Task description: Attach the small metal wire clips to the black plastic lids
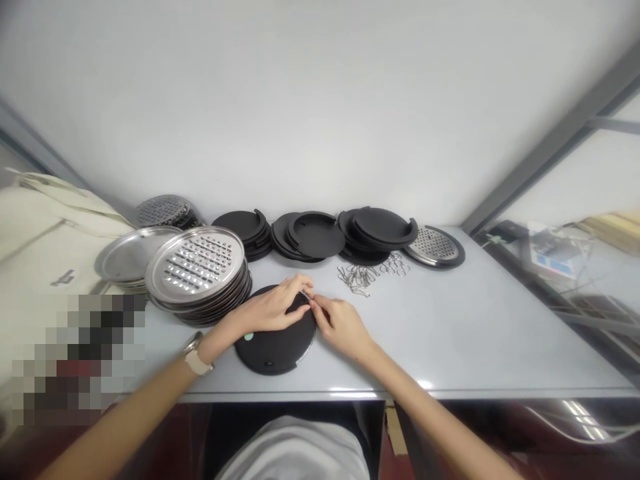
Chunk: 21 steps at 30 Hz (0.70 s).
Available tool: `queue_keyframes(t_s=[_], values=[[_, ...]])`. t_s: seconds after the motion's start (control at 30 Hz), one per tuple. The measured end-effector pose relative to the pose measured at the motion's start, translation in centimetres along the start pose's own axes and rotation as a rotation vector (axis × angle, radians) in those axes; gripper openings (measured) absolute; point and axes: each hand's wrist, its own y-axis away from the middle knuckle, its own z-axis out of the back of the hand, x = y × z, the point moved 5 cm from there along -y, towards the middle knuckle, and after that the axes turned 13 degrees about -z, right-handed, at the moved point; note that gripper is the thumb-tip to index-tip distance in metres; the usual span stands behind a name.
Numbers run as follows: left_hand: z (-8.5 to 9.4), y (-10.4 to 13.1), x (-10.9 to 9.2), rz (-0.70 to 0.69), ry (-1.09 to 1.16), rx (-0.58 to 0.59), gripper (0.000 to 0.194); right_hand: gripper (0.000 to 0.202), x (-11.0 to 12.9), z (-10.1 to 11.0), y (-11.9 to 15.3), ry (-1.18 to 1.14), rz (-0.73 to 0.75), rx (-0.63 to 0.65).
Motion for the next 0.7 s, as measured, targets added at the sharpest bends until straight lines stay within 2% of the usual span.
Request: queue_keyframes(t_s=[0.7], values=[[-0.03, -0.07, -0.02, -0.015, 0.008, 0.012, 0.033, 0.033, -0.14, 0.16, 0.07, -0.068, 0.001, 0.022]])
